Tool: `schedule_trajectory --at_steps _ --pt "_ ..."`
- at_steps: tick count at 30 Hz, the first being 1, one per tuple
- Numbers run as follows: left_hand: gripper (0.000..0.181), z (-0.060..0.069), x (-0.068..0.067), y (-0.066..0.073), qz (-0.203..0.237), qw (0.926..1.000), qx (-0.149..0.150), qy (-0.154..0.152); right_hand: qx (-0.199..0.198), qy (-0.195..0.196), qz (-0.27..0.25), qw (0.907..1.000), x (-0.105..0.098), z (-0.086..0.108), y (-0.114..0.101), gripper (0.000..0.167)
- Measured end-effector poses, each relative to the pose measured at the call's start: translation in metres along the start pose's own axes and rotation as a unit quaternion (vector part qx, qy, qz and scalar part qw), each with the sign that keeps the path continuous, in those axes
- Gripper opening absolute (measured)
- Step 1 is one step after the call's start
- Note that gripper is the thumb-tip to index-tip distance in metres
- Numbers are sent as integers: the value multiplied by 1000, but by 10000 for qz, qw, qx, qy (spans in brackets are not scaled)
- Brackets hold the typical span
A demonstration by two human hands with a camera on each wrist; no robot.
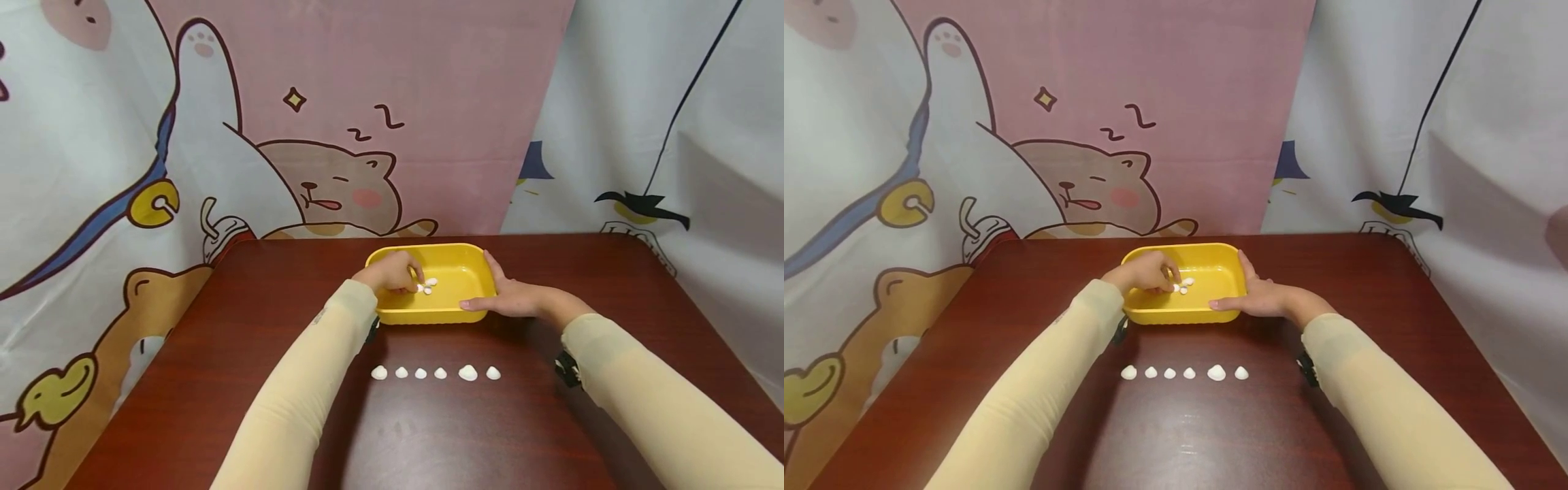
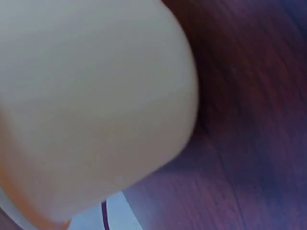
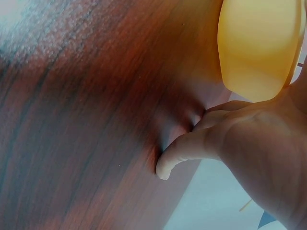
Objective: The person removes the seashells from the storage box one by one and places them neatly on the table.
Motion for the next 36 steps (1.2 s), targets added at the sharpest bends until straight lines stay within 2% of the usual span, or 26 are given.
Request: schedule_trajectory --at_steps 7,16,20,26,36 --pt "11 -2 1 -3 -23 9994 175 289 3 -21 -113 9999 1 1 0 140" --pt "8 -1 1 -1 -134 9984 14 556 21 -9 -49 10000 0 0 0 137" --pt "8 1 3 3 -549 9962 150 658 10 -16 -24 10000 0 0 0 138" --pt "11 4 6 10 -1304 9874 444 780 -25 3 -113 9999 0 -1 0 139" --pt "11 5 9 12 -1439 9839 543 906 -42 7 -81 10000 1 -1 0 137"
Point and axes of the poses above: each hand's wrist, its own z-axis away from the middle knuckle, its own x-axis out of the palm, y = z × x, the point moved 6 cm from there along -z, towards the middle knuckle, and after that the axes turned 12 degrees about -x, right-handed, at the moved point
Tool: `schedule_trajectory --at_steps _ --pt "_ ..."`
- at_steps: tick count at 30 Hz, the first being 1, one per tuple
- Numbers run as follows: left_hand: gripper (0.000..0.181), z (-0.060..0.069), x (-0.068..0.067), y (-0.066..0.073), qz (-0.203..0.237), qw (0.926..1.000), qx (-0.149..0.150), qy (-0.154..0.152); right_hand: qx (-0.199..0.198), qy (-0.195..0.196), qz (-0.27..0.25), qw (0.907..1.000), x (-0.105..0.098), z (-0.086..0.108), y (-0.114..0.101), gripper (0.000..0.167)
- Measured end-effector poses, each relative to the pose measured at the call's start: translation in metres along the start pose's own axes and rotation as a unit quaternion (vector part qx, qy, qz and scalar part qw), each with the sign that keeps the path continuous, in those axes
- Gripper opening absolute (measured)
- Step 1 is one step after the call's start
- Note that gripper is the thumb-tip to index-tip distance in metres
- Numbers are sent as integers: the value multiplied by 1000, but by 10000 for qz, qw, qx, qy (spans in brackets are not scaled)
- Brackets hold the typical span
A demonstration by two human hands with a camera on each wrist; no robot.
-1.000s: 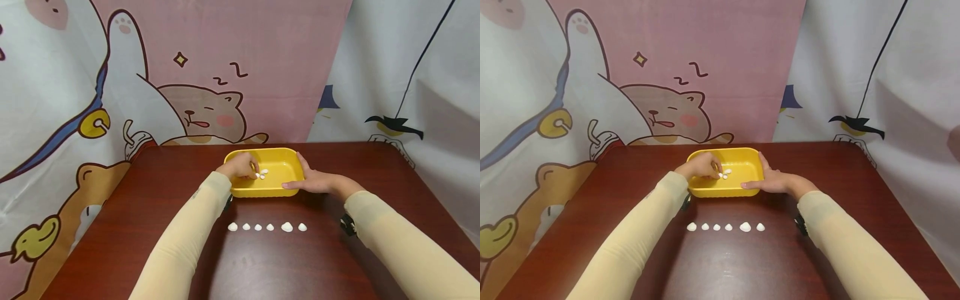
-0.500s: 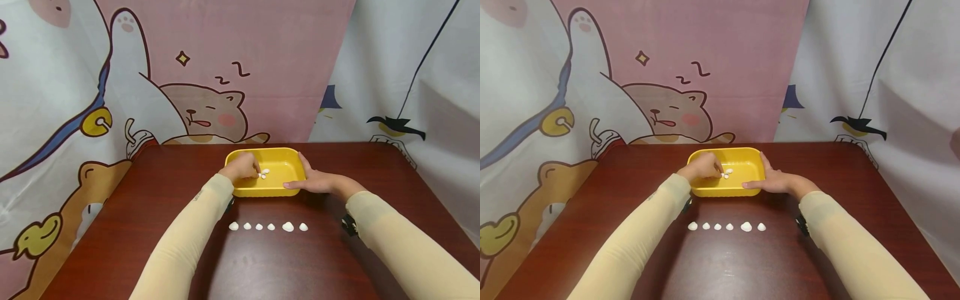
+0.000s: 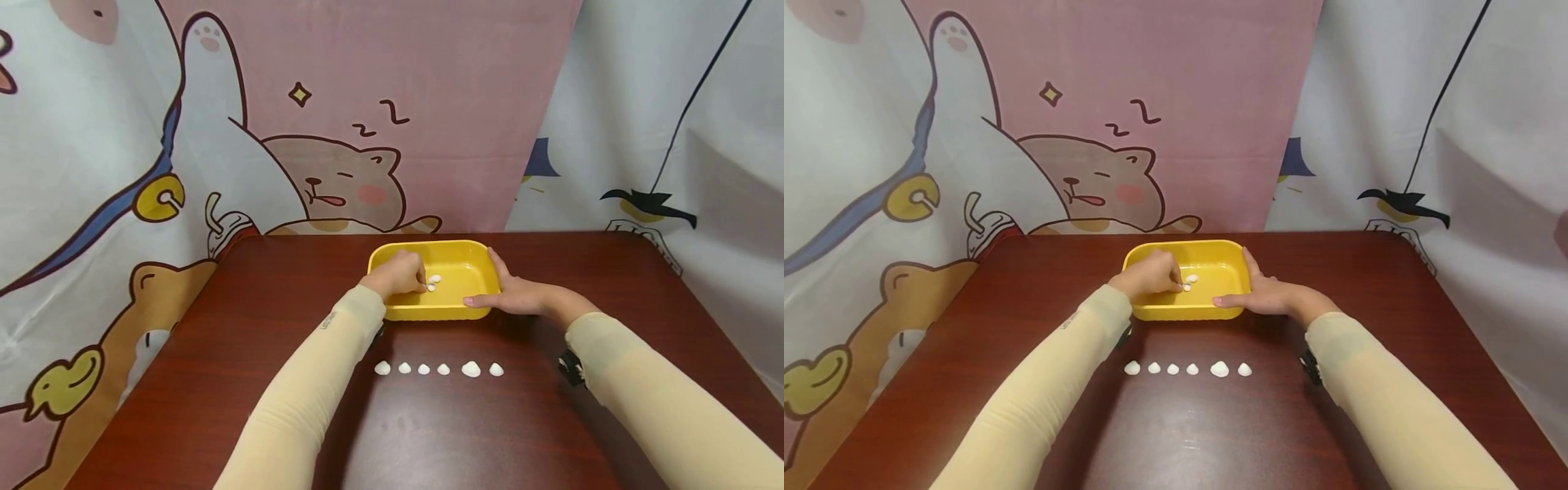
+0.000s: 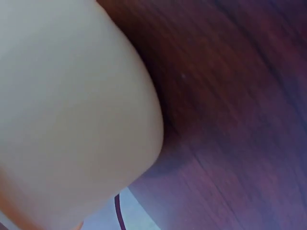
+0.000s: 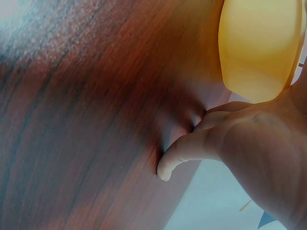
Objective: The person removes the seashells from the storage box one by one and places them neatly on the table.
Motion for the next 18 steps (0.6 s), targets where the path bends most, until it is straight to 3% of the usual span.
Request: schedule_trajectory --at_steps 9,18 --pt "18 1 1 -1 -94 9988 205 -423 -15 26 22 10000 0 0 -2 136" --pt "14 6 1 0 -310 9985 399 -201 -21 33 23 10000 -1 4 -3 138"
Point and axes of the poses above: each hand's wrist, its own z-axis away from the middle knuckle, its own x-axis out of the palm, y = z × x, the point moved 6 cm from there along -z, towards the middle knuckle, and after that the axes turned 12 degrees about -x, right-handed, at the moved point
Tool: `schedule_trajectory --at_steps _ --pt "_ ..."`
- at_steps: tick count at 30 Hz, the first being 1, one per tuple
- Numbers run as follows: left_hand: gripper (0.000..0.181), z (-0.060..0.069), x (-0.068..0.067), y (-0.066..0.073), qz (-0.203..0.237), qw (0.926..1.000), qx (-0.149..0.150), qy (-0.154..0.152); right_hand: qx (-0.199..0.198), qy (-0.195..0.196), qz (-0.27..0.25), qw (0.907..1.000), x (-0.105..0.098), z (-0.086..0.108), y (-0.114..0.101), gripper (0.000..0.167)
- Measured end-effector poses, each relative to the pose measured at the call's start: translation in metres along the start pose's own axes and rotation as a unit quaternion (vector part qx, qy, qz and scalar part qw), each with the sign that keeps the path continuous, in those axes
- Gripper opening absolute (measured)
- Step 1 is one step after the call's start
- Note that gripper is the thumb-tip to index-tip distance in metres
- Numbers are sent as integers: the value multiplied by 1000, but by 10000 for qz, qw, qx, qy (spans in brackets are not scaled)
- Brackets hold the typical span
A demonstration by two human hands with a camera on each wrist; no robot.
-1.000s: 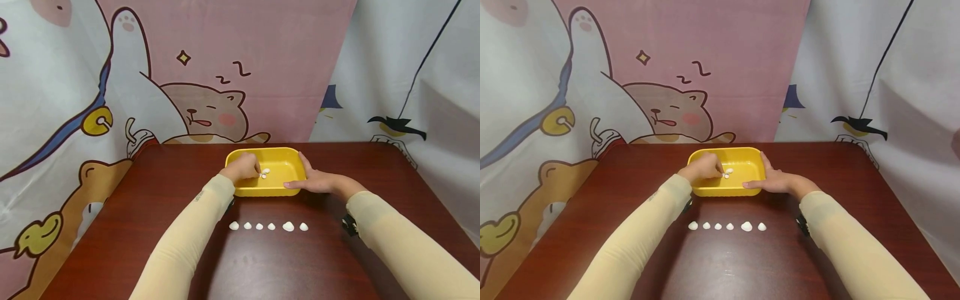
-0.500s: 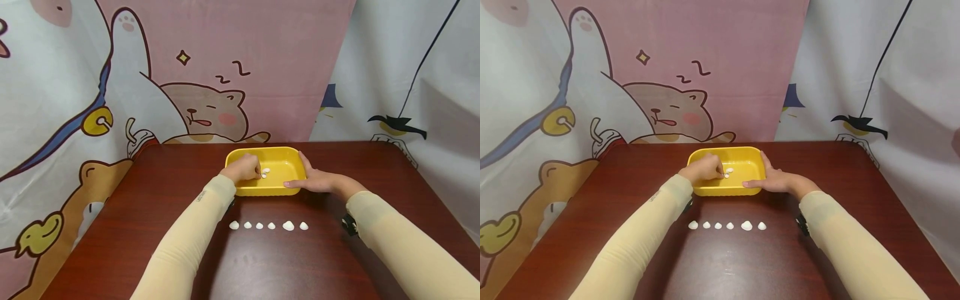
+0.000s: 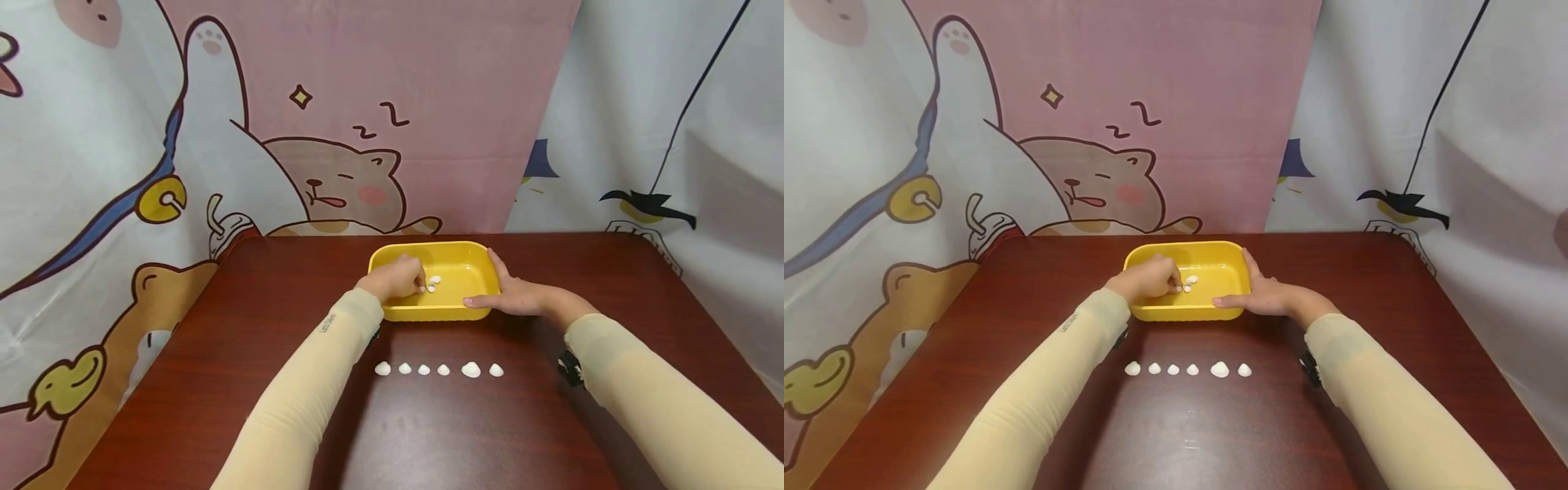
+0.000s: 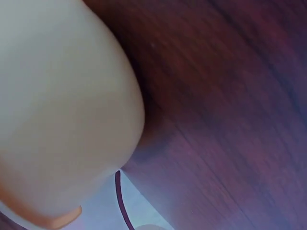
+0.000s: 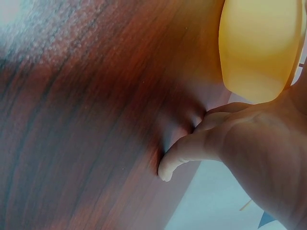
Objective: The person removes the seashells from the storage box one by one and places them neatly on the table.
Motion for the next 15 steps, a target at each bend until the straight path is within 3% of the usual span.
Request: schedule_trajectory --at_steps 8,15 --pt "17 1 1 0 -66 10000 65 12 17 24 -2 10000 1 -2 1 138" --pt "21 1 4 3 -542 9981 238 158 8 28 46 10000 1 -3 2 138"
Point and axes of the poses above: each hand's wrist, its own z-axis away from the middle knuckle, its own x-axis out of the palm, y = z × x, the point moved 6 cm from there along -z, towards the middle knuckle, and after that the axes turned 12 degrees about -x, right-handed, at the moved point
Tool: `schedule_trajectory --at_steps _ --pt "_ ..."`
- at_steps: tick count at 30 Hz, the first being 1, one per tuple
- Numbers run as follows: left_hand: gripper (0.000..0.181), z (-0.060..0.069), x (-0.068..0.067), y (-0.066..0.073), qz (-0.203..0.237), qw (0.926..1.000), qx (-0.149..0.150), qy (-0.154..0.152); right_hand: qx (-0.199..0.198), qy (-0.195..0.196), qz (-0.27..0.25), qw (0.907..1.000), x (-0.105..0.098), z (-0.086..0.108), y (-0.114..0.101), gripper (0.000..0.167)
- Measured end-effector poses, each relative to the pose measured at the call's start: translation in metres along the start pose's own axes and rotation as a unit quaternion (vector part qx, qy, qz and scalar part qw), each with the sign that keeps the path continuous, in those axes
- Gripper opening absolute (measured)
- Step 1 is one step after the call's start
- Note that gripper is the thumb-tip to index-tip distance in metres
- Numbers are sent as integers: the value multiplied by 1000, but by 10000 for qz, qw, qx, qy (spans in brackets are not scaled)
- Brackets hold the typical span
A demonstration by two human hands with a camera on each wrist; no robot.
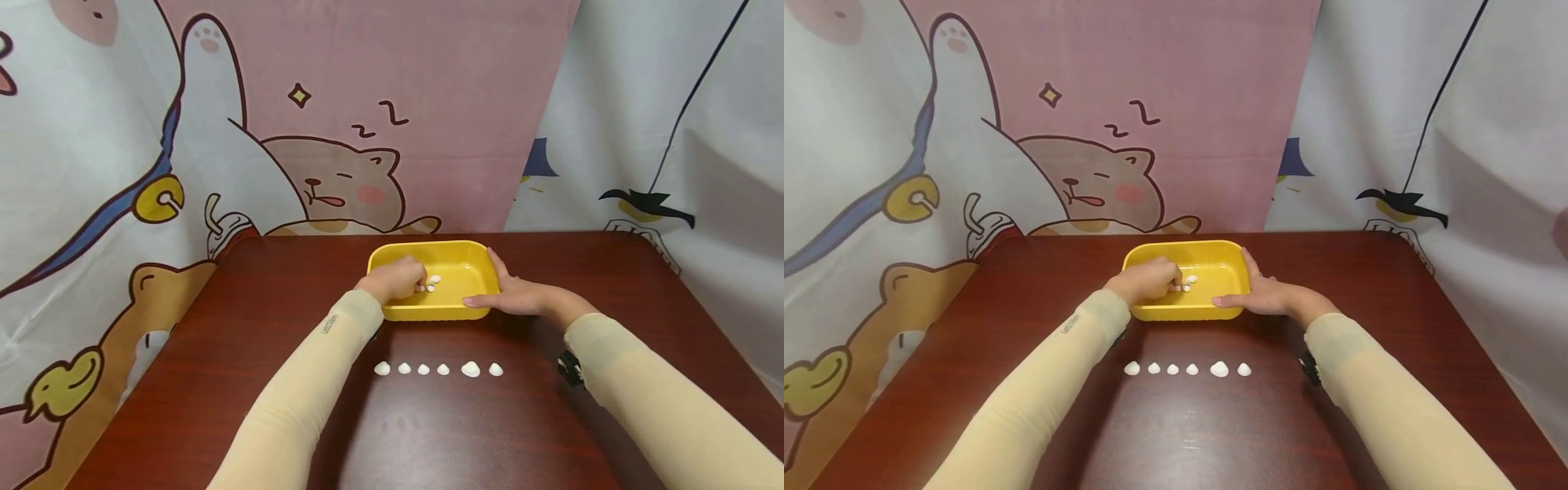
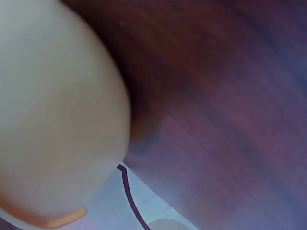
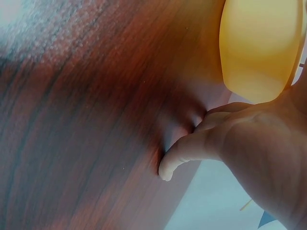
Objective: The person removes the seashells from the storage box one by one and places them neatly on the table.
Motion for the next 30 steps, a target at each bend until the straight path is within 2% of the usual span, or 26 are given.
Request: schedule_trajectory --at_steps 5,9,18,24,27,30 --pt "22 0 6 -3 -38 10000 5 29 -4 15 -60 10000 1 -1 0 139" --pt "18 1 5 -4 16 9999 78 72 20 8 -87 10000 2 0 1 140" --pt "12 14 -17 0 440 9980 329 322 115 37 -85 9999 0 1 1 142" --pt "15 33 -36 0 899 9927 472 646 73 55 -92 9999 -2 2 1 141" --pt "16 50 -43 -2 1309 9867 544 800 54 51 -54 10000 -2 1 1 141" --pt "15 69 -48 -3 1621 9791 760 962 83 46 -96 9999 -1 1 1 141"
Point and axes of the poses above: each hand's wrist, its own z-axis away from the middle knuckle, its own x-axis out of the palm, y = z × x, the point moved 6 cm from there along -z, towards the middle knuckle, and after that the axes turned 12 degrees about -x, right-handed, at the moved point
